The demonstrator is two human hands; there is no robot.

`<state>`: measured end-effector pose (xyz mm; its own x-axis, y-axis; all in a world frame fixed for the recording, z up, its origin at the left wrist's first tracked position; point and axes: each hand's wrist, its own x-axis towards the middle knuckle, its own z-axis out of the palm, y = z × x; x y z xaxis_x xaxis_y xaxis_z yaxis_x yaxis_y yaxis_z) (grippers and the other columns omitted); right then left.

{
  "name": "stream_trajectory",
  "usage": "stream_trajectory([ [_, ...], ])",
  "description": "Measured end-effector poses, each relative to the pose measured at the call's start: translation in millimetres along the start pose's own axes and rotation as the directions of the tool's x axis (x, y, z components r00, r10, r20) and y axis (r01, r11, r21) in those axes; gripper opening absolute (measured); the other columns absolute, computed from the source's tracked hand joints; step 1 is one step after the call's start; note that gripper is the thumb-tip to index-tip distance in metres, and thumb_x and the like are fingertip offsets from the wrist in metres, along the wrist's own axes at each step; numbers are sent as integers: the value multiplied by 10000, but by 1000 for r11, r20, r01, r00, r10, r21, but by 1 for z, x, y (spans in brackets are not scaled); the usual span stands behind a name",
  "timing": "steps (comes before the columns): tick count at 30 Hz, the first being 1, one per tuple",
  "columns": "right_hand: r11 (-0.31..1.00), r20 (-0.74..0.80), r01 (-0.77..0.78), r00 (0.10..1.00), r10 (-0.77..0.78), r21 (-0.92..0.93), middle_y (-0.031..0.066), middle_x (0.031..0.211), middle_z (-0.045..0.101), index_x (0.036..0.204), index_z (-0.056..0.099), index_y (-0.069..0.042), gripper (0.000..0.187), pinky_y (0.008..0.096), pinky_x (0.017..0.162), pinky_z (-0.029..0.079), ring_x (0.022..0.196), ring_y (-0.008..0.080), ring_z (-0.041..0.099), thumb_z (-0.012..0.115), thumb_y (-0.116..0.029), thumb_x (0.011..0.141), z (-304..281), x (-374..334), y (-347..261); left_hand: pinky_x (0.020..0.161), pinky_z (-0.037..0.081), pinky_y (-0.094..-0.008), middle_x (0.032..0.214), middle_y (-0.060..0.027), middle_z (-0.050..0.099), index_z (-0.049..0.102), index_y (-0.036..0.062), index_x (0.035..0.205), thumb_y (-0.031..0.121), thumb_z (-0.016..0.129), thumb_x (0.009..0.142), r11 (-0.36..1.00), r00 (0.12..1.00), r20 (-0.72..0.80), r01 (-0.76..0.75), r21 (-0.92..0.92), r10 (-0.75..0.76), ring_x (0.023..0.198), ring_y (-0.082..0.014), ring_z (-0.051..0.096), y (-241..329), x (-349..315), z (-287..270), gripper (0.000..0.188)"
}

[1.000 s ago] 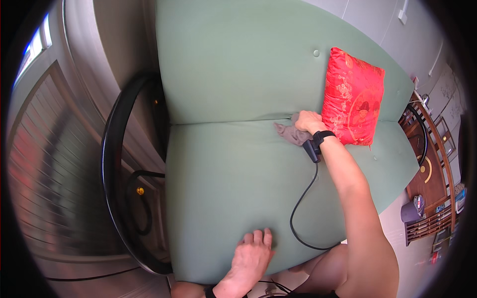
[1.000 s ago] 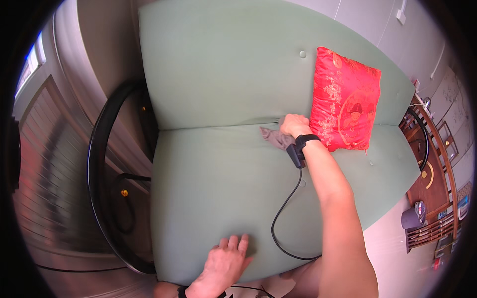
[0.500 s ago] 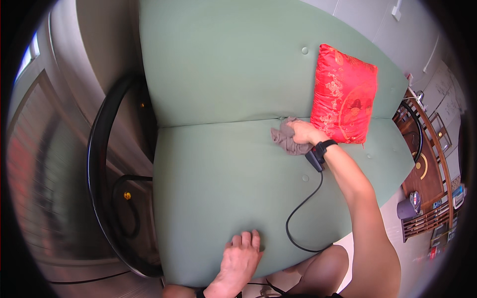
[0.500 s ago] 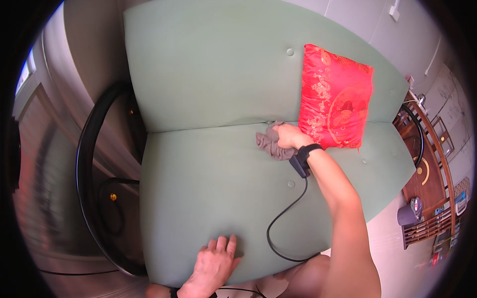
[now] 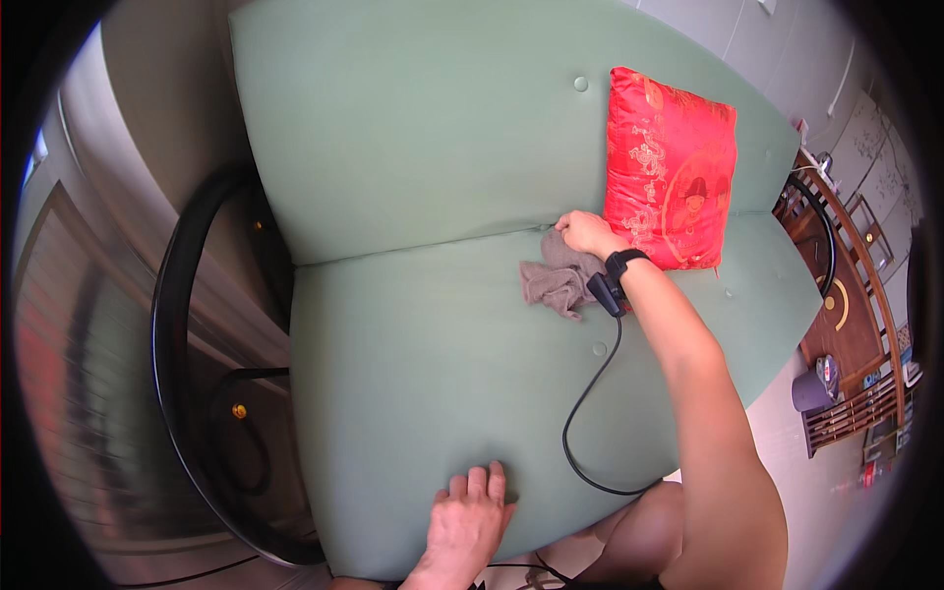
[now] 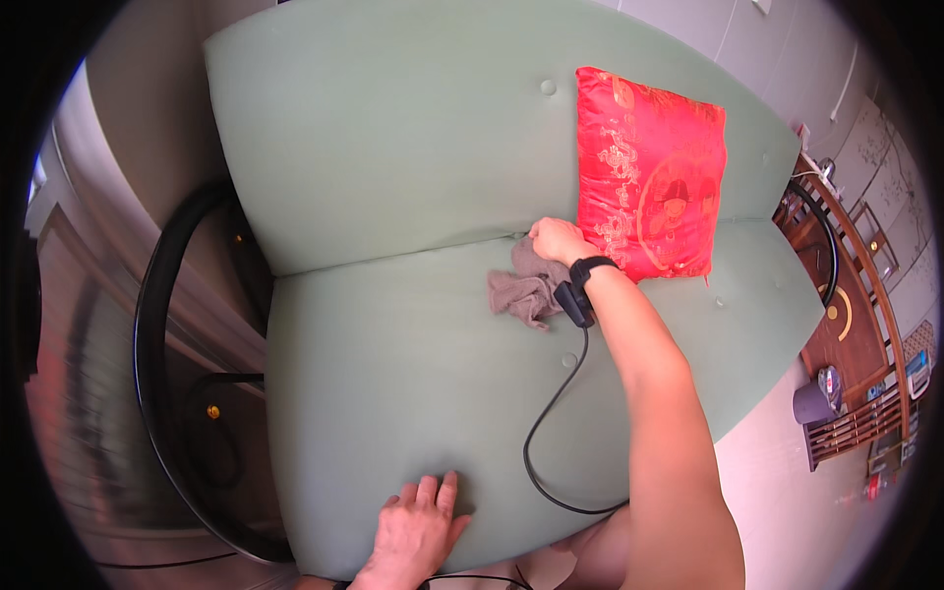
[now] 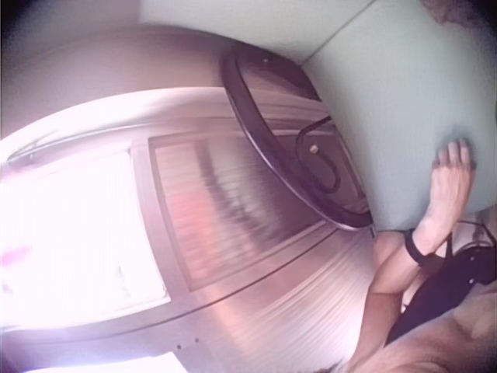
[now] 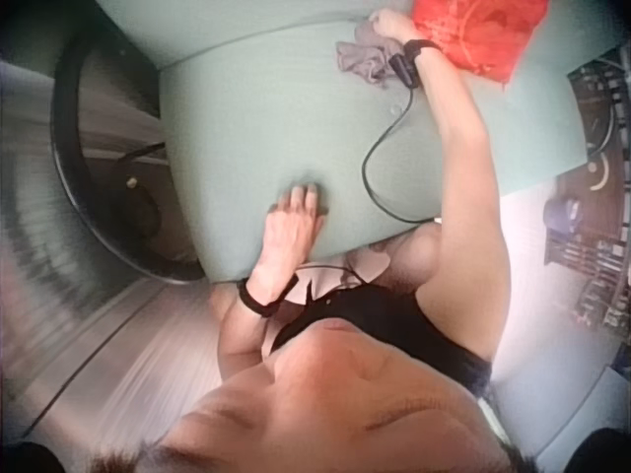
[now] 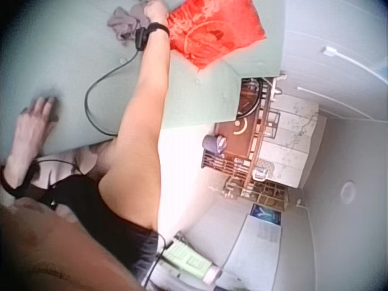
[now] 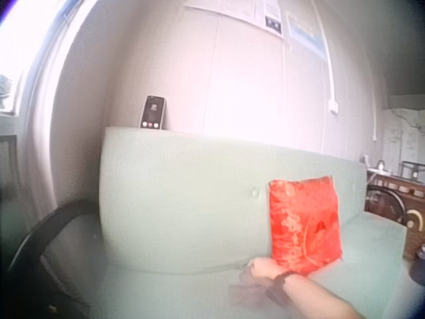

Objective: The person wipes the surface and edges of a light green couch with a cloth, moving a red pillow to clean the area behind and beneath it.

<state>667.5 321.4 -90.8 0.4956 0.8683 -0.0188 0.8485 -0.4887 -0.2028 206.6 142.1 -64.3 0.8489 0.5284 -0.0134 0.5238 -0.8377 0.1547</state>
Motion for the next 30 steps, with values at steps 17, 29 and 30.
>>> stream_trajectory([
  [17,991,90,8,996,-20,137,122,1194,678,1165,721,-207,325,381,1003,475,1142,287,633,586,-225,870,29,49,33,592,498,-322,916,-47,529,574,55,1213,377,751,783,997,998,-49,37,73,-34,754,-189,569,3,6,8,566],
  [29,972,25,108,993,-115,208,140,1077,722,1124,727,-121,279,339,928,508,1018,245,681,598,-154,879,29,39,31,707,535,-379,1008,-92,564,536,56,1248,313,695,834,989,992,-30,120,-87,-123,862,-260,624,5,8,2,512],
  [30,971,10,108,994,-113,212,136,1068,723,1115,731,-129,272,343,925,510,1016,250,682,597,-153,879,28,37,31,707,535,-379,1008,-92,564,536,56,1248,313,695,834,989,992,-31,117,-87,-120,862,-260,624,4,9,2,512],
])
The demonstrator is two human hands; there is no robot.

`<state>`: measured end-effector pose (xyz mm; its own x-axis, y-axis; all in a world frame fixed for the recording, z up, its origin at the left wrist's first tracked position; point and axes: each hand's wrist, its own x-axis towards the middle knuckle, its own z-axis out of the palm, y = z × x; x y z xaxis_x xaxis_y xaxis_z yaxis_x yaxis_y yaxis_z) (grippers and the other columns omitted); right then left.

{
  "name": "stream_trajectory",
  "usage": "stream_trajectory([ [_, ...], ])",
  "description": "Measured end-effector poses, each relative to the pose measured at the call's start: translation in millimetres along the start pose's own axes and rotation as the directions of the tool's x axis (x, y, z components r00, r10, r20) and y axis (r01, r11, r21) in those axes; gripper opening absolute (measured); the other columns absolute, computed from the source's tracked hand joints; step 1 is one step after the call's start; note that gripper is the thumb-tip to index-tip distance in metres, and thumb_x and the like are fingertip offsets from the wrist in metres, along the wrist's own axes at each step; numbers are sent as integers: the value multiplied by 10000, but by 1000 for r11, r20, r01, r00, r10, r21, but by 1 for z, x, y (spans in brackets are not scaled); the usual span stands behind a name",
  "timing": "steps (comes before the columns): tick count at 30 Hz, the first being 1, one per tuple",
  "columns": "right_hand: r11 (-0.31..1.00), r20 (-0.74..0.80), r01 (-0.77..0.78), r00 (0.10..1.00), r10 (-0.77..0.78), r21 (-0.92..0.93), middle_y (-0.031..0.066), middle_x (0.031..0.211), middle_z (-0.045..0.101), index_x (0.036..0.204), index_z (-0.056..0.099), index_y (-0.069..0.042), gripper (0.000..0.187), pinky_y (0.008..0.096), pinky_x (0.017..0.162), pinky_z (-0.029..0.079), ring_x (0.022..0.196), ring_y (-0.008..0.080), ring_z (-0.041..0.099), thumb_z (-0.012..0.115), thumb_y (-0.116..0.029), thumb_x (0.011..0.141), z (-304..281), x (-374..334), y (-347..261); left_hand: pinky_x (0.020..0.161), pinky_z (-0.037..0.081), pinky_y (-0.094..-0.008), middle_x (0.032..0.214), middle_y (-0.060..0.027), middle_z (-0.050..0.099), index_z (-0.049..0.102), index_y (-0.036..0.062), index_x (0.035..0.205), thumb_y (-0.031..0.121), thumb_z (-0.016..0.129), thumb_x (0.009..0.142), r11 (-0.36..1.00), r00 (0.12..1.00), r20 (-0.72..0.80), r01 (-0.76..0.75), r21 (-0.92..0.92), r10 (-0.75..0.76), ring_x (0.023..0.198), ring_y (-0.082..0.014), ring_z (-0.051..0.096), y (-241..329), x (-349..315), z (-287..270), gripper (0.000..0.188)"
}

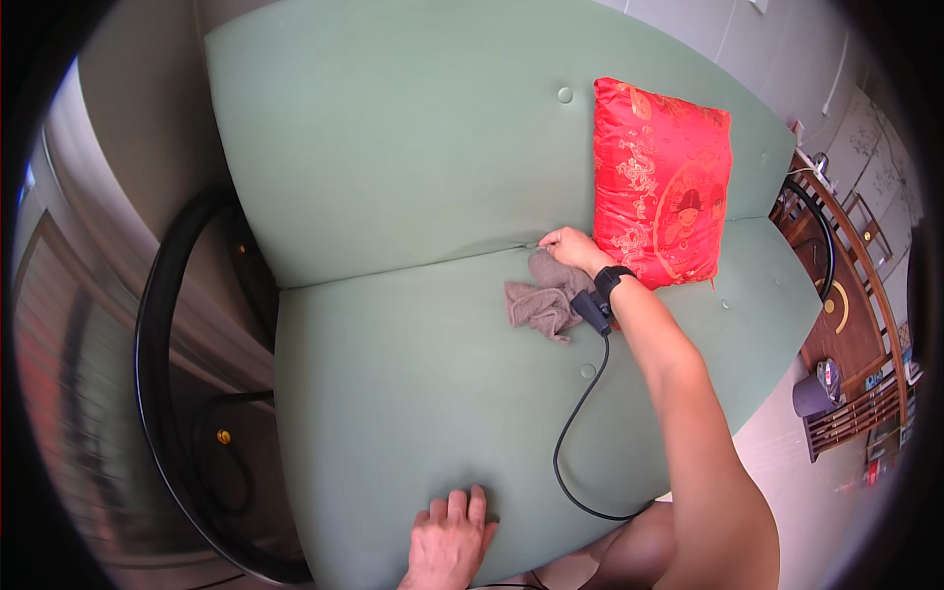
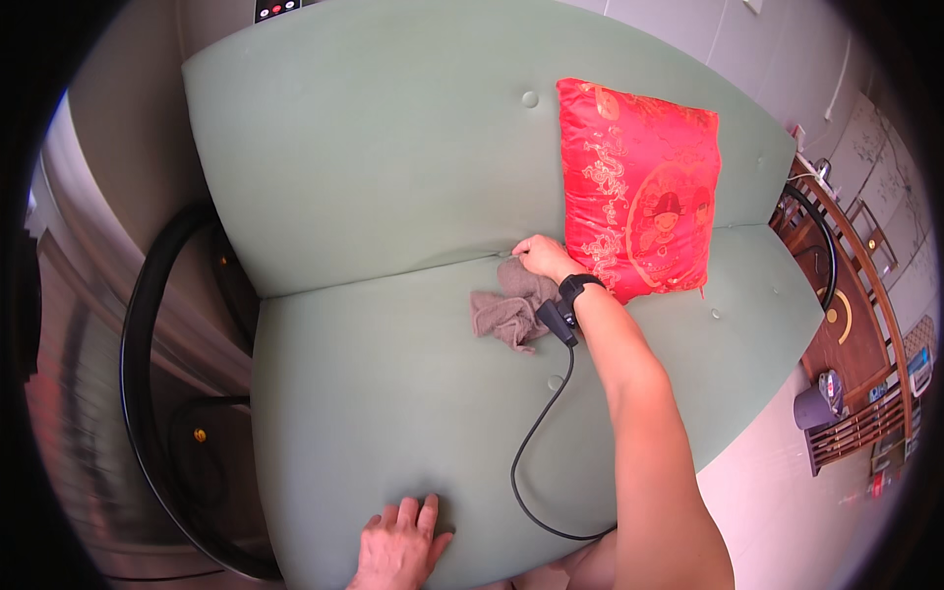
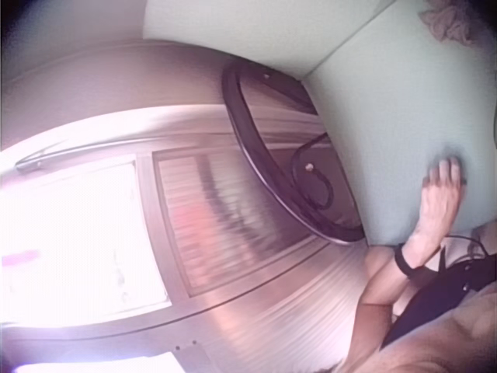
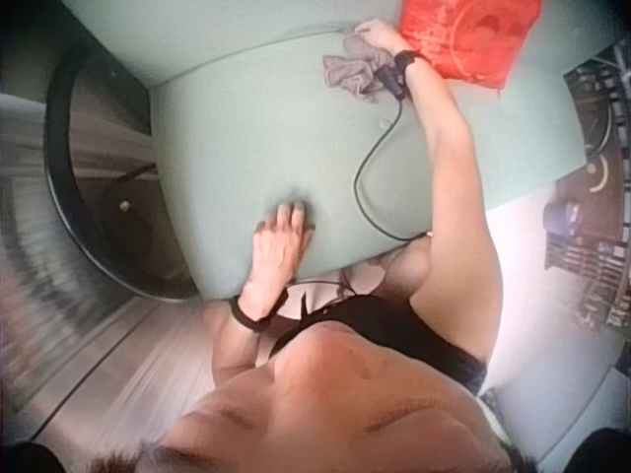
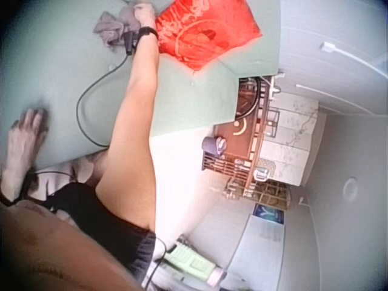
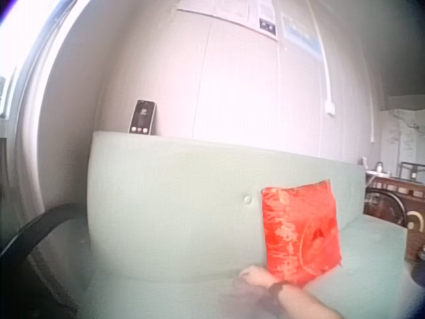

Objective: The person wipes the surface and edges of a light green couch with a cloth, moving a red pillow to clean the area behind and beneath it.

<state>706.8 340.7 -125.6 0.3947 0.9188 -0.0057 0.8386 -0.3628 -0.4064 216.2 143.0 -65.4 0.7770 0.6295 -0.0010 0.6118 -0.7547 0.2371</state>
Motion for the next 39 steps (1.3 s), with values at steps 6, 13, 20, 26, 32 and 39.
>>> stream_trajectory([
  [6,992,-46,-37,998,31,-118,144,1113,703,1139,721,-160,301,399,944,505,1051,320,660,562,-214,889,-1,-15,-17,646,539,-354,972,-64,557,549,80,1277,403,734,805,993,997,28,-70,100,67,836,-214,603,-7,-1,6,601],
  [13,948,-9,-72,997,73,-310,144,1197,668,1199,694,-209,363,437,984,475,1112,326,633,486,-278,909,1,-17,-28,722,528,-366,1012,-88,556,531,49,1267,321,692,837,1000,1000,1,-21,11,21,879,-251,618,-1,-3,1,534],
  [20,968,-89,-206,977,194,-143,114,1014,723,963,765,-173,264,437,874,514,1011,311,668,700,-395,836,-2,-9,-40,729,531,-356,1009,-86,554,533,49,1267,329,690,837,999,1000,-7,-14,36,15,885,-243,617,1,-3,0,537],
  [26,961,-142,-236,966,215,-145,75,928,737,859,761,-162,225,414,828,527,941,281,687,783,-368,770,3,-4,-39,747,531,-350,1027,-82,548,533,40,1261,331,693,831,998,1000,27,-18,64,16,922,-239,599,5,-3,0,544],
  [32,944,-212,-260,953,217,-201,80,877,732,785,752,-185,144,408,765,542,860,288,698,794,-314,736,15,17,-27,749,530,-351,1031,-91,541,522,37,1260,332,702,822,993,1000,15,-17,113,15,932,-242,593,9,-3,6,558],
  [39,951,-241,-263,945,220,-164,111,900,724,817,751,-157,112,430,781,543,896,326,689,721,-229,737,17,9,-45,740,538,-363,1040,-93,536,504,37,1258,320,702,816,996,1000,4,13,84,-13,926,-245,600,4,-3,1,560],
])
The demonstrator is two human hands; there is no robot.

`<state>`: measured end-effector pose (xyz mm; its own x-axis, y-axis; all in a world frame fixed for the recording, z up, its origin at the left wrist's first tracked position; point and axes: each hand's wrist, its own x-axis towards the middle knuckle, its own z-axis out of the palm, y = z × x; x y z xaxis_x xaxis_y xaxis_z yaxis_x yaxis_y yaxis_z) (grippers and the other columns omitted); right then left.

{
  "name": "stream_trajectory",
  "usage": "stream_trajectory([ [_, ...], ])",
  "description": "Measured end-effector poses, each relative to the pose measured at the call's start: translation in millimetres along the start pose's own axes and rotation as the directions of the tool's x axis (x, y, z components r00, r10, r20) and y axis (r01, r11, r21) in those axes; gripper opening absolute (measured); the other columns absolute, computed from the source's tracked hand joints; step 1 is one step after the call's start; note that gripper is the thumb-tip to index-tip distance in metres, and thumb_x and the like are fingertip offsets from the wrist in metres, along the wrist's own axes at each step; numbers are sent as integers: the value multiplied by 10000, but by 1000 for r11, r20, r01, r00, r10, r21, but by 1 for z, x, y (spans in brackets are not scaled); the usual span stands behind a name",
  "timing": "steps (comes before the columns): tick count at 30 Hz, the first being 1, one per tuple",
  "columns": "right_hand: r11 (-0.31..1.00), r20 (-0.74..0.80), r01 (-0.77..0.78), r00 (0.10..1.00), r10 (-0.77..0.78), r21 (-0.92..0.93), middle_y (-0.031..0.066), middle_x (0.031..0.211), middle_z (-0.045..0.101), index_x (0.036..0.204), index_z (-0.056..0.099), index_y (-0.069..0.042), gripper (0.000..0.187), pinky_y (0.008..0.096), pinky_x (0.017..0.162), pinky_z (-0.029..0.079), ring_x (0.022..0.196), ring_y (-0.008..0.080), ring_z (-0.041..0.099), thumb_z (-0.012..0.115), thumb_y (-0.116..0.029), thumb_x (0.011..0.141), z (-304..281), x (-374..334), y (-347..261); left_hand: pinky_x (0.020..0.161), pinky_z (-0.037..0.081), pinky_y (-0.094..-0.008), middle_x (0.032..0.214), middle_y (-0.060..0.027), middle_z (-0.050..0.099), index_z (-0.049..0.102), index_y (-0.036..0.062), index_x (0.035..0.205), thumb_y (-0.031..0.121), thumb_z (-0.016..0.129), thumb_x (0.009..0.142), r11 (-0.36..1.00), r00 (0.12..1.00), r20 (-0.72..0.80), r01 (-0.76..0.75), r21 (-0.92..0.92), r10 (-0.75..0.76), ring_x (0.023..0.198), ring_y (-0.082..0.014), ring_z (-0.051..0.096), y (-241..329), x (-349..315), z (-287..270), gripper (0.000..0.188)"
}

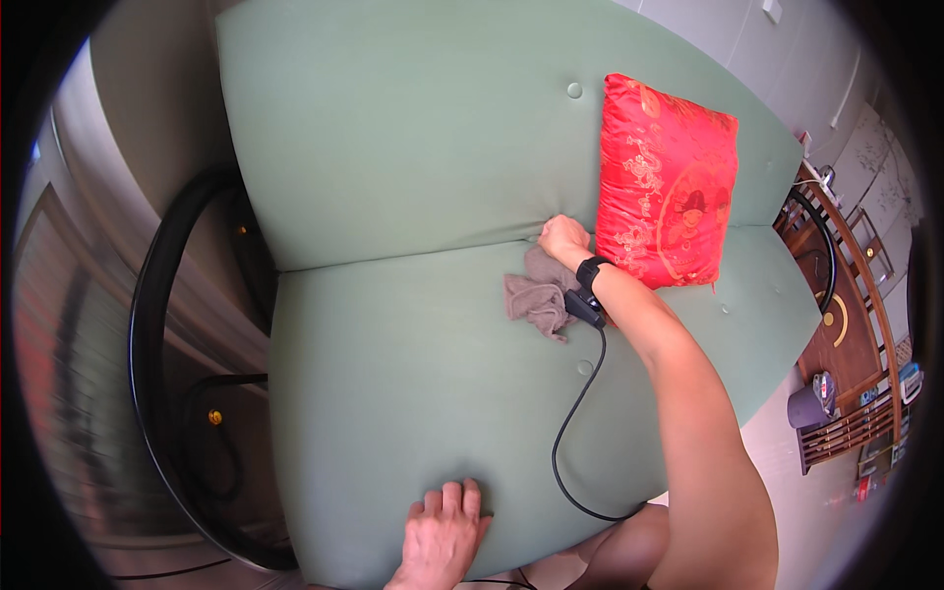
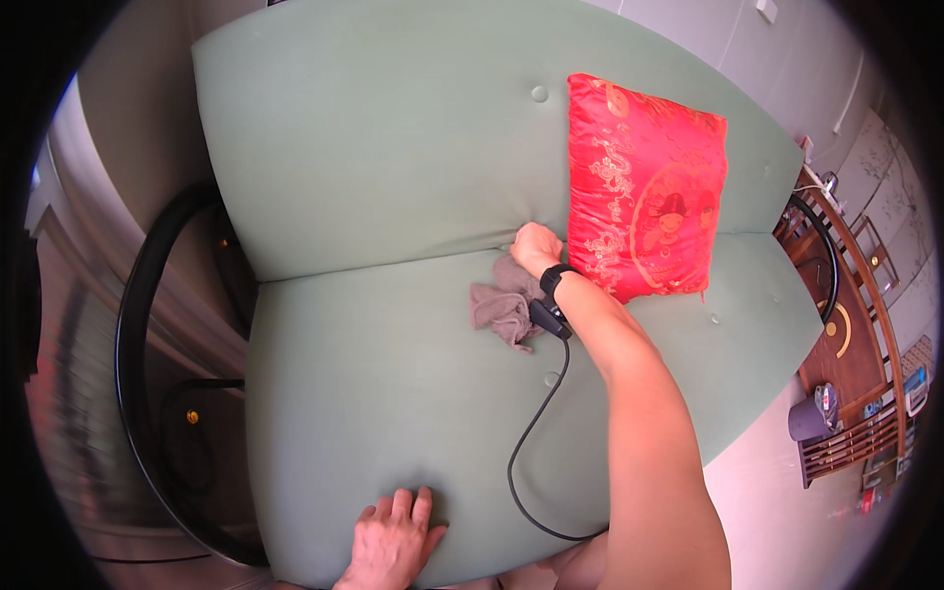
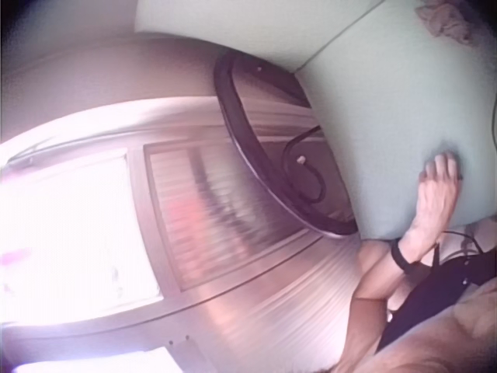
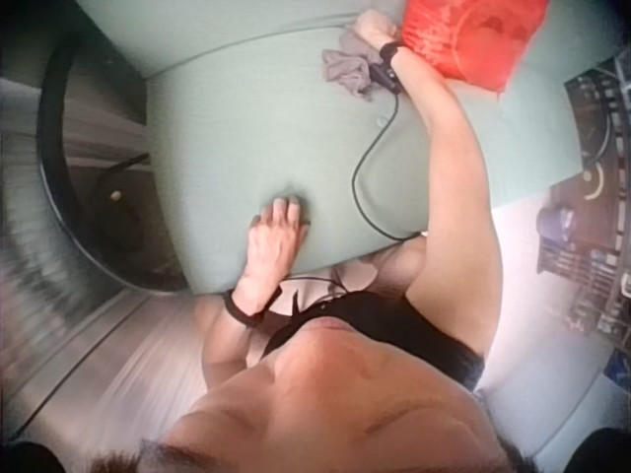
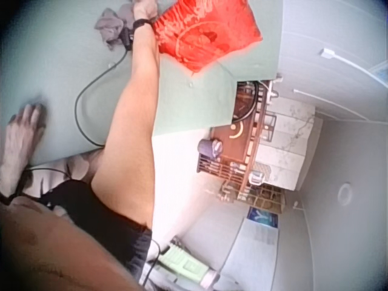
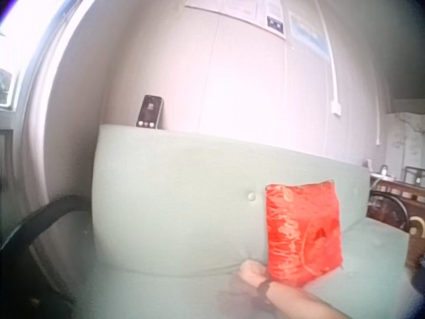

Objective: The person wipes the surface and edges of a light green couch with a cloth, moving a red pillow to clean the area behind and beneath it.

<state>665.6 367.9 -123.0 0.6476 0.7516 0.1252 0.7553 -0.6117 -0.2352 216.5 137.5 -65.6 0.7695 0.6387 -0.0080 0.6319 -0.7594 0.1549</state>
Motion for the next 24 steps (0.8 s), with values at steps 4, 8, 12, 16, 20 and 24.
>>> stream_trajectory([
  [4,994,28,-4,1000,1,109,122,914,723,862,754,-145,158,438,791,538,907,336,686,692,-240,752,-2,-3,13,668,525,-346,938,-76,563,579,54,1171,348,724,821,999,999,-28,-29,-35,28,808,-237,605,-10,6,5,480],
  [8,945,70,-17,997,-7,326,79,850,723,868,745,-122,148,356,770,524,840,214,675,727,-251,799,-1,3,38,612,513,-345,922,-70,543,583,78,1148,342,722,822,992,997,-18,-71,-100,69,772,-226,601,-14,6,2,442],
  [12,764,188,-31,975,-119,644,15,901,708,931,725,-64,132,285,795,501,865,104,618,681,-185,903,-21,-20,33,635,523,-366,914,-67,561,584,84,1161,340,728,818,992,999,-20,-44,-118,42,784,-242,615,-15,2,4,451],
  [16,606,315,-116,920,-232,787,16,1042,687,1013,708,-73,167,288,897,473,995,112,598,670,-213,930,-72,-55,36,651,526,-374,926,-74,570,585,71,1161,335,725,820,990,997,-30,-67,-124,64,792,-245,617,-12,4,5,453],
  [20,534,358,-123,861,-362,836,43,1124,674,1041,690,-37,205,295,975,444,1105,133,582,648,-216,951,-117,-97,27,655,530,-382,932,-85,576,586,68,1164,330,723,823,991,998,-30,-65,-120,61,798,-258,621,-17,2,6,451],
  [24,578,403,-44,760,-510,815,81,1149,677,1049,681,-17,219,307,987,452,1099,161,609,648,-209,949,-159,-130,42,669,536,-386,943,-97,584,595,73,1155,317,725,822,988,999,-9,-31,-150,30,802,-280,632,-22,-2,0,433],
])
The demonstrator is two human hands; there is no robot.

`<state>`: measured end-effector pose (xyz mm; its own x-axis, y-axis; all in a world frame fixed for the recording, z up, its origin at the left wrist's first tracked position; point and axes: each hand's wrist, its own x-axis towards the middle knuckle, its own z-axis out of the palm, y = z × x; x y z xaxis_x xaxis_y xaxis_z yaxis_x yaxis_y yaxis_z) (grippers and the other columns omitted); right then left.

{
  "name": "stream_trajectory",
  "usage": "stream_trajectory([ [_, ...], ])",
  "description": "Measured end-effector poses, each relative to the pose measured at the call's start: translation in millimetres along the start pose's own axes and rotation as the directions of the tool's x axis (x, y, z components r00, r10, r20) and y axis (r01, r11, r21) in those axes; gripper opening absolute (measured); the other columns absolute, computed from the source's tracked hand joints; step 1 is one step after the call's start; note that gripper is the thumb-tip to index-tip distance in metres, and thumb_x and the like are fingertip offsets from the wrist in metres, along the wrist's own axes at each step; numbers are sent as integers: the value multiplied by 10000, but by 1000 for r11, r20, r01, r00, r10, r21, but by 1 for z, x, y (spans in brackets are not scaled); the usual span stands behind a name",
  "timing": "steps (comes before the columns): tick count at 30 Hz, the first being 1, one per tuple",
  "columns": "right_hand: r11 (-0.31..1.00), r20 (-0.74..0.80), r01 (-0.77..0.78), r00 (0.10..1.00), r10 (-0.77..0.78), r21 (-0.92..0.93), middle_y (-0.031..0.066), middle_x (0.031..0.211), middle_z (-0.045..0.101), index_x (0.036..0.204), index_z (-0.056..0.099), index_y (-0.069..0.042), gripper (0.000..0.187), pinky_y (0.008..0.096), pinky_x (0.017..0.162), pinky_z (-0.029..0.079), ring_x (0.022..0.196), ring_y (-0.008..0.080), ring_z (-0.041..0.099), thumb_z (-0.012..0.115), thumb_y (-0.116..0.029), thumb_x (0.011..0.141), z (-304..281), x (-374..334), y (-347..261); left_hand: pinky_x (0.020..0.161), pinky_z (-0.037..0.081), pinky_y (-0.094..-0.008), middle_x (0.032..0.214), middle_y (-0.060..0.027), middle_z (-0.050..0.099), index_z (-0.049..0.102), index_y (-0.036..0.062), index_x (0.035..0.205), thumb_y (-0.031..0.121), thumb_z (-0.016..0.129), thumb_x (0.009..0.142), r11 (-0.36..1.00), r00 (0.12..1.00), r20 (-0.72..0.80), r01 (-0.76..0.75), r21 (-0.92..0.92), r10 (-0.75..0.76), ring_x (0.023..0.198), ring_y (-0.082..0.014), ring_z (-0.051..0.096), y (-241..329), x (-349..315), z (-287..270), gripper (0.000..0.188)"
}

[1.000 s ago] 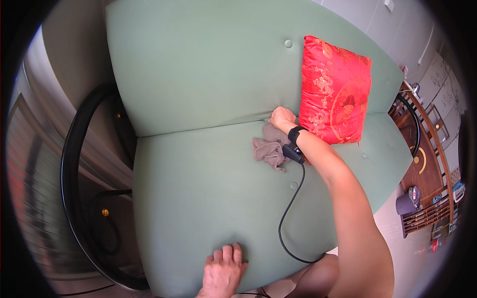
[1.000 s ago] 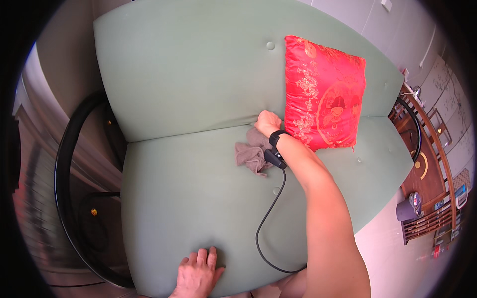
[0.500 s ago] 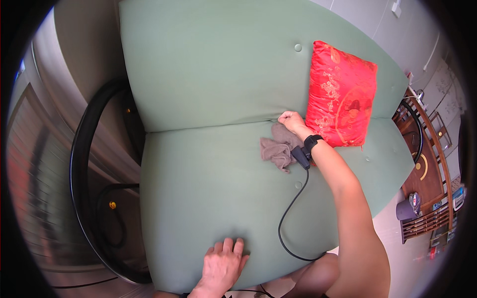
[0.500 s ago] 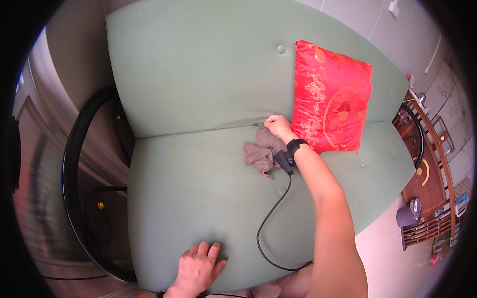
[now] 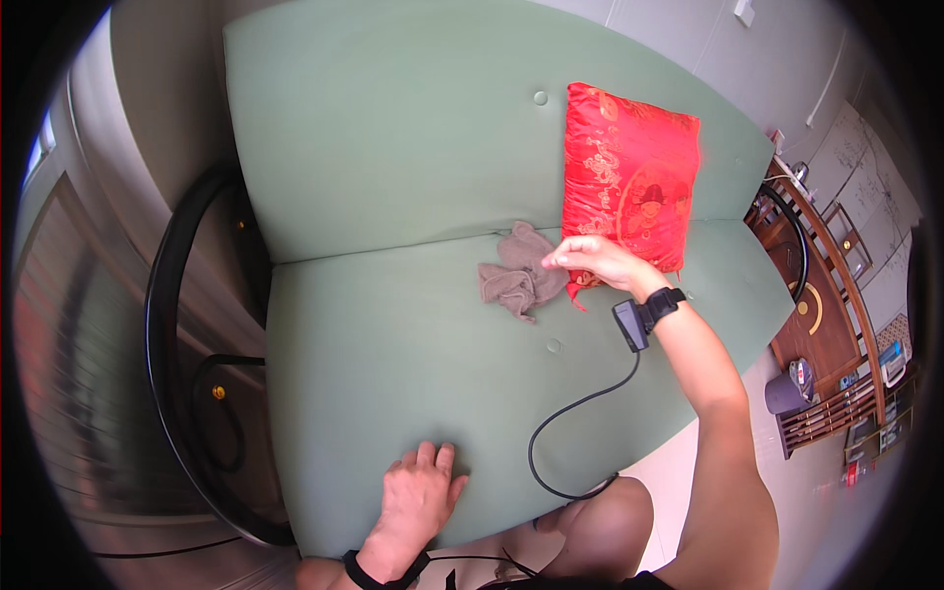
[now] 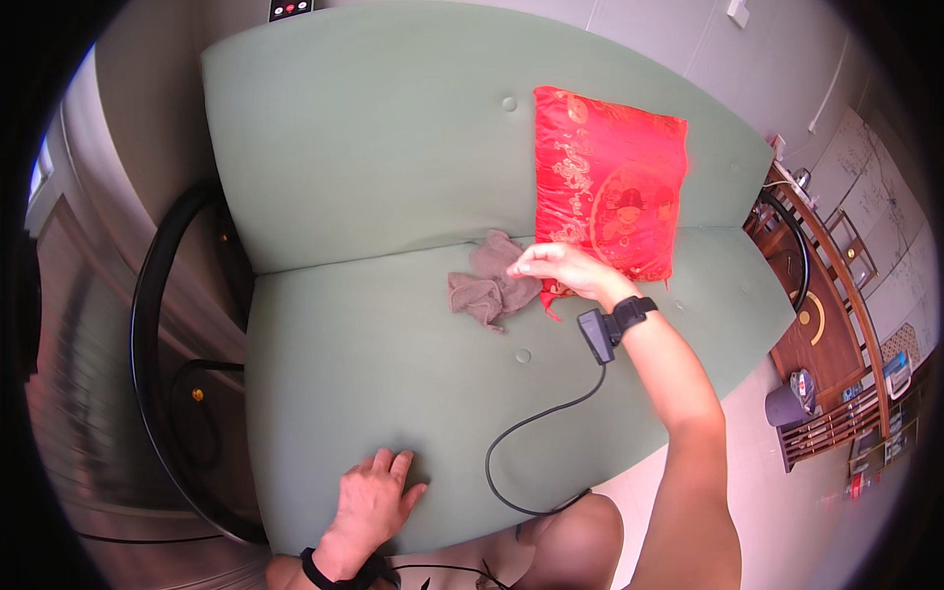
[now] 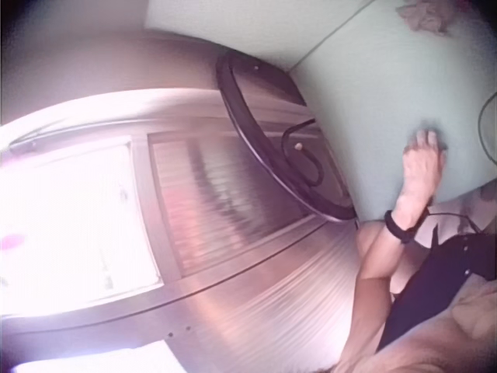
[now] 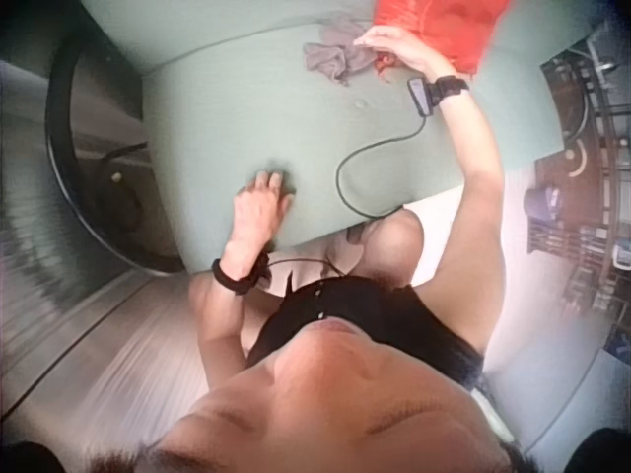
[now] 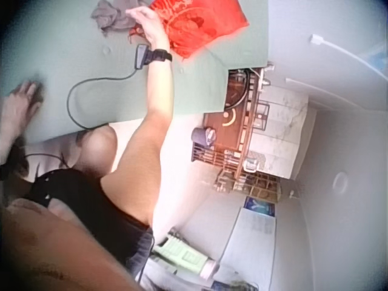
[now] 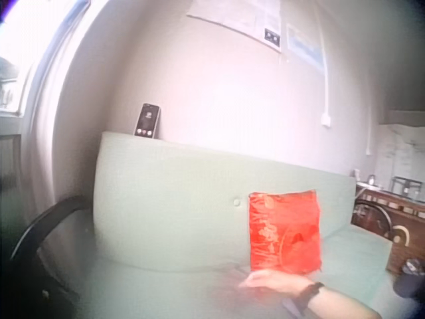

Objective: The person wipes the surface and edges of a light green couch with a cloth, moving a red pillow to clean the area behind and beneath it.

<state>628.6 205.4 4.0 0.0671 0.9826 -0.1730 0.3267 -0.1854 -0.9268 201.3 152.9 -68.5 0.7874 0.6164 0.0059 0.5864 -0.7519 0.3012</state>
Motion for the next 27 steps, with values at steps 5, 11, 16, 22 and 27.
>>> stream_trajectory([
  [5,969,51,-149,985,162,-195,81,1077,709,1007,700,-13,187,324,998,457,1083,169,630,656,-180,934,-52,-119,-1,693,539,-408,968,-98,597,601,81,1158,316,730,817,1000,1000,7,-20,2,20,828,-288,643,7,7,0,433],
  [11,961,-239,-276,932,271,16,85,1053,708,1027,694,-25,228,328,1019,447,1086,177,634,664,-230,932,-92,-234,11,733,537,-412,975,-116,604,590,63,1141,293,760,789,999,998,-40,-44,7,45,859,-304,645,-1,7,5,454],
  [16,964,-267,-252,926,266,86,86,1055,707,1019,687,-29,209,324,1007,458,1070,179,638,663,-216,930,-96,-314,20,779,526,-451,1042,-129,629,597,90,1157,221,754,798,1000,1000,-22,0,-25,-1,894,-364,640,6,10,3,414],
  [22,880,-320,-474,838,442,-25,84,1047,712,1006,698,-3,201,303,993,453,1057,173,640,676,-186,924,-101,-434,56,740,526,-445,1006,-128,628,583,84,1147,172,741,812,999,998,56,31,-34,-29,863,-346,648,4,15,8,381],
  [27,861,-395,-495,773,497,116,91,1090,702,1040,701,-14,193,306,1006,449,1096,184,627,643,-148,915,-90,-496,90,743,521,-458,1034,-141,649,584,76,1117,154,722,821,999,1000,-7,-21,-26,20,867,-369,650,-2,19,18,336],
])
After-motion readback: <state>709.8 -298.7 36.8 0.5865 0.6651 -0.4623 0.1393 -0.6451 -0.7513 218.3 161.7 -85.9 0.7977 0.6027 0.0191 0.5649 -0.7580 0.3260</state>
